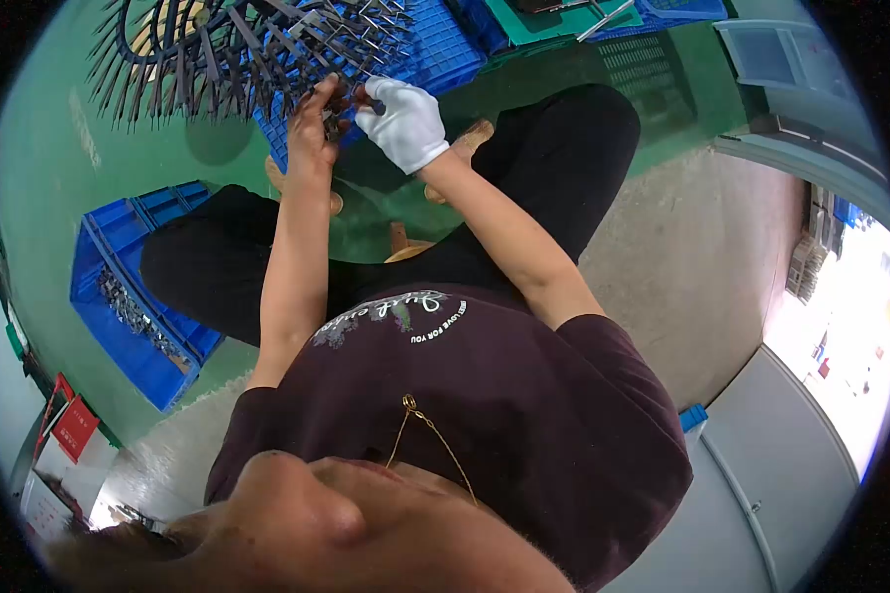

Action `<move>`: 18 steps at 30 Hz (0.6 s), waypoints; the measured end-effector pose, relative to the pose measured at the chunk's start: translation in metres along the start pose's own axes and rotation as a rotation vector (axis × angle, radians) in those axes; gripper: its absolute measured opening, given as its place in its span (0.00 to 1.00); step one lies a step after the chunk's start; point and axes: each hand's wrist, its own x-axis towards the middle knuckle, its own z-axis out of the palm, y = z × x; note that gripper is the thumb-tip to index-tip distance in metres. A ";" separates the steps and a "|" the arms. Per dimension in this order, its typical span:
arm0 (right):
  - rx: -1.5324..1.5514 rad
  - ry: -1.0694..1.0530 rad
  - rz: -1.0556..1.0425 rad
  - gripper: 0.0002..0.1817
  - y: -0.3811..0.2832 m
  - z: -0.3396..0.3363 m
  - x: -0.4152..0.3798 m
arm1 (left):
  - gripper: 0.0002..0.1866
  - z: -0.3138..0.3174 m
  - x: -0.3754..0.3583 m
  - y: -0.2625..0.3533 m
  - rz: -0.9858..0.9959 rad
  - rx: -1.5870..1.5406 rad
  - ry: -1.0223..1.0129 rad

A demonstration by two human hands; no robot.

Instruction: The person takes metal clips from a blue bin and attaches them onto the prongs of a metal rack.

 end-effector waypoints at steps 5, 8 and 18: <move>-0.007 -0.014 0.067 0.10 0.002 0.008 0.003 | 0.13 0.002 0.005 -0.004 0.090 -0.003 0.082; 0.014 -0.005 0.086 0.08 0.000 0.009 0.003 | 0.11 -0.003 0.017 -0.016 0.144 -0.026 0.064; 0.032 0.042 0.021 0.07 -0.002 0.013 0.006 | 0.08 0.003 0.015 -0.014 0.196 -0.089 0.073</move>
